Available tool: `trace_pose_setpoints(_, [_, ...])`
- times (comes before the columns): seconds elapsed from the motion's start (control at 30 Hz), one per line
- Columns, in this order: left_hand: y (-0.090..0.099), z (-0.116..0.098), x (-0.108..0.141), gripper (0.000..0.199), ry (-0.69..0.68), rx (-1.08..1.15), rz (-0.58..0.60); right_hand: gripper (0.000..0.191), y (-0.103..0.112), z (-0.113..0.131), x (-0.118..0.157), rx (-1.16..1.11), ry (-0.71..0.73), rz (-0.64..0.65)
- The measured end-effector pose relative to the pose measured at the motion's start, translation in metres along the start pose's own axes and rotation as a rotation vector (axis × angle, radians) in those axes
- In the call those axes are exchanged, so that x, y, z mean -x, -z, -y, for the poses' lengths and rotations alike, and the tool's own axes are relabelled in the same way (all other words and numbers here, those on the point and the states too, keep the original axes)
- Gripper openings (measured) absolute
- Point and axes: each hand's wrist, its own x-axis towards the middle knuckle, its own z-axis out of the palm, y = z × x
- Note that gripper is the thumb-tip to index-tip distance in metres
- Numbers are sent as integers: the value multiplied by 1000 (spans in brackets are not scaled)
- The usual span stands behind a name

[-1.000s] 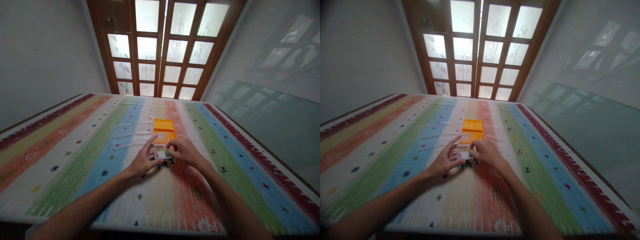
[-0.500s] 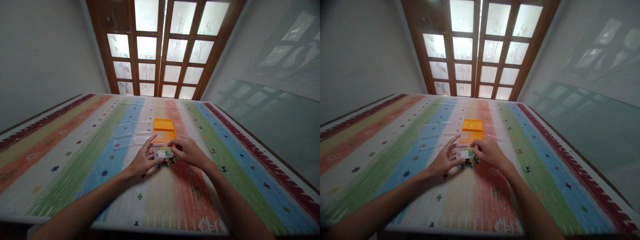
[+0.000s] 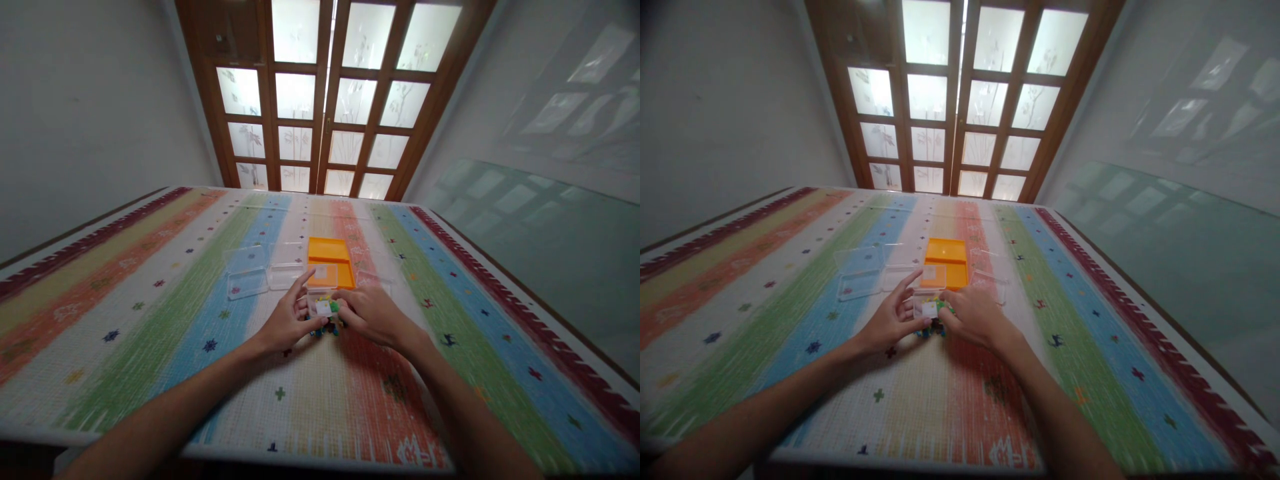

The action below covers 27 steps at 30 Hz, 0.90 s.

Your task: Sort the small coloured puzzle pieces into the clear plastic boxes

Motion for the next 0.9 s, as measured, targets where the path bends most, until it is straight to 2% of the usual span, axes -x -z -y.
trace_pose_setpoints(0.2, [1, -1, 0, 107, -16, -1, 6, 35, 0, -4, 3, -125, 24, -73])
trace_pose_setpoints(0.53, [3, 0, 0, 105, -23, 6, 8, 34, -8, -4, 4, -53, 58, -105])
trace_pose_setpoints(0.77, [3, 0, 0, 105, -11, -12, -33, 36, -8, -7, 6, -144, 88, -135])
trace_pose_setpoints(0.9, [4, -1, -1, 108, -37, 21, -9, 38, -6, -11, 8, -250, 83, -180])
